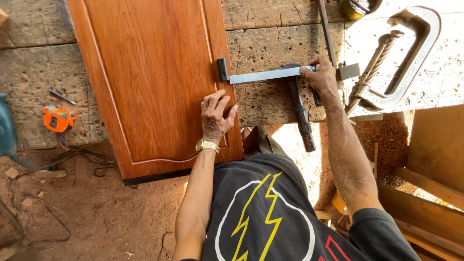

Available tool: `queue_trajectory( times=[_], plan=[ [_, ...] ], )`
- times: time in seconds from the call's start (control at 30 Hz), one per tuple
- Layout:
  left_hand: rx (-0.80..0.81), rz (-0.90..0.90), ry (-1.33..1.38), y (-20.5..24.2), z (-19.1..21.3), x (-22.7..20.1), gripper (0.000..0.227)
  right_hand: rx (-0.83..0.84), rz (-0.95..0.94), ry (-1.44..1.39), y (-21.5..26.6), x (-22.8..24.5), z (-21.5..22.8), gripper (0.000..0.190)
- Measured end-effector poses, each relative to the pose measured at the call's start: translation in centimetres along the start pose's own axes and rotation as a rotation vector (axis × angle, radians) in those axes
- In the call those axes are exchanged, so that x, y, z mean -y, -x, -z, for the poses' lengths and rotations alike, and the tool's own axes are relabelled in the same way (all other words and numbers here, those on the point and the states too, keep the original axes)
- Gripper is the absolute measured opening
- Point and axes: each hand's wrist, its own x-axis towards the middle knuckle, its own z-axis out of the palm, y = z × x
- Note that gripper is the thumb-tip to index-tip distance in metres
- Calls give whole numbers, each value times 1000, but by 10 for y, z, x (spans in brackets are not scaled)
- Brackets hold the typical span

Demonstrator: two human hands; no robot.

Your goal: The person attaches a metal hinge to a wooden cabinet door using a C-clamp to secure it in place. They then use a square ruler to measure and align the hinge on the door's edge before removing the clamp and placing the door on the workbench.

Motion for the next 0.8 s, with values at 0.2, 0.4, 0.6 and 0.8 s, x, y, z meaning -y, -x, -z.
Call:
queue_trajectory(
  times=[0.2, 0.4, 0.6, 0.8],
  plan=[
    [2, -47, -83, 1, 1, -4, 42, -2, -16, 25, -1, 8, 0, 27],
    [66, -45, -306, -7, 1, -17, 67, 12, 7, 18, -4, 1, 0, 27],
    [63, -45, -340, -6, -6, -13, 69, -8, 52, 59, -2, 5, 1, 29],
    [68, -42, -323, -6, -5, -13, 66, 19, 34, -22, -4, -3, 0, 28]
  ],
)
